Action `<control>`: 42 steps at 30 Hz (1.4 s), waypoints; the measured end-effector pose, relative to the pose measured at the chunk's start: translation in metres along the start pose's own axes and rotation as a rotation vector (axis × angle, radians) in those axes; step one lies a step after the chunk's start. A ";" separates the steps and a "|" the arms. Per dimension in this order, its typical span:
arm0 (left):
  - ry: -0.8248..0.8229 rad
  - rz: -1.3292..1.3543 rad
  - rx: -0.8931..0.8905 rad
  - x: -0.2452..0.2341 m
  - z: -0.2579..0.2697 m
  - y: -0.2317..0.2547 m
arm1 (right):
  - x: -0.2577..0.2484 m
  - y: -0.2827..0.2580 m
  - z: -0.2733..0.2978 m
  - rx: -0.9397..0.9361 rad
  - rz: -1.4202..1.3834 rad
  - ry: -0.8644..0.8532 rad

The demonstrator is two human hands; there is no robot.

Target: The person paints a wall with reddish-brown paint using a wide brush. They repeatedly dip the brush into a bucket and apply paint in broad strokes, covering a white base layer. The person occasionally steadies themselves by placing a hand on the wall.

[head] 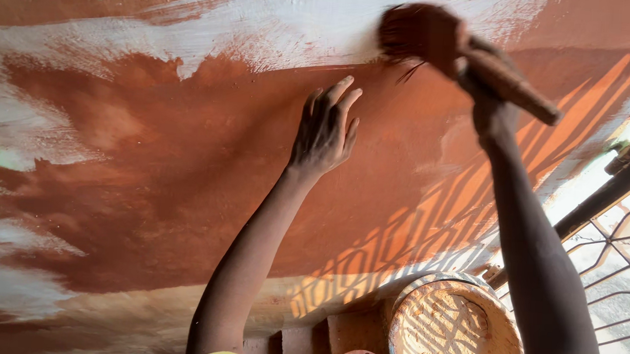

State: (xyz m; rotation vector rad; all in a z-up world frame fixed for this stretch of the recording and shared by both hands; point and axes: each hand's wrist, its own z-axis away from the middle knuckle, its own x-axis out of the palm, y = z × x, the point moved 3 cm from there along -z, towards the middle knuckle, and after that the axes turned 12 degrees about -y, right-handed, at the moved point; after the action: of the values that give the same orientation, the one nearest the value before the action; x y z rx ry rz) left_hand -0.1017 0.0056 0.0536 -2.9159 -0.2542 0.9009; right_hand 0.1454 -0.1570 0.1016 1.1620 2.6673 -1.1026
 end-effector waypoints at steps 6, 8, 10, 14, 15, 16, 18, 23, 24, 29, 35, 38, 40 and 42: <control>-0.034 0.105 0.016 0.004 -0.001 0.007 | -0.056 0.022 0.016 -0.337 -0.033 0.533; -0.004 0.215 0.062 0.019 -0.018 0.030 | -0.029 0.026 0.022 -0.290 -0.156 0.321; 0.031 0.306 0.076 0.038 -0.040 0.061 | 0.003 0.021 0.029 -0.131 0.207 0.170; 0.032 0.457 -0.016 0.063 -0.062 0.110 | 0.015 0.000 0.048 0.025 0.341 -0.033; 0.033 0.492 -0.038 0.067 -0.065 0.116 | 0.008 -0.007 0.050 0.010 0.279 -0.094; 0.037 0.482 -0.032 0.069 -0.066 0.119 | -0.001 -0.013 0.051 -0.004 0.216 -0.155; 0.051 0.454 -0.019 0.073 -0.072 0.119 | -0.016 -0.020 0.046 -0.055 0.248 -0.232; 0.099 0.279 -0.048 0.058 -0.067 0.102 | -0.034 -0.005 0.035 0.016 0.381 -0.252; 0.102 0.238 -0.059 0.045 -0.063 0.094 | -0.035 -0.001 0.033 0.029 0.448 -0.251; 0.161 -0.011 -0.209 -0.044 -0.032 0.055 | -0.042 0.013 0.022 -0.100 0.725 -0.247; 0.145 -0.083 -0.204 -0.038 -0.051 0.084 | -0.027 0.031 -0.036 -0.343 0.912 0.009; -0.048 0.055 -0.086 -0.002 -0.071 0.110 | -0.015 0.056 -0.064 -0.272 1.109 0.046; -0.155 0.143 -0.024 0.003 -0.079 0.115 | -0.017 0.071 -0.069 -0.298 1.077 0.091; -0.152 0.151 -0.055 -0.012 -0.081 0.104 | -0.017 0.082 -0.070 -0.345 1.068 0.129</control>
State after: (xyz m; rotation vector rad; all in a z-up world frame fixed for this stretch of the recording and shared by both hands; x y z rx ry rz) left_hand -0.0515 -0.1010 0.1139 -2.9521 -0.0699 1.1586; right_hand 0.2278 -0.0856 0.1105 2.1470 1.6591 -0.3599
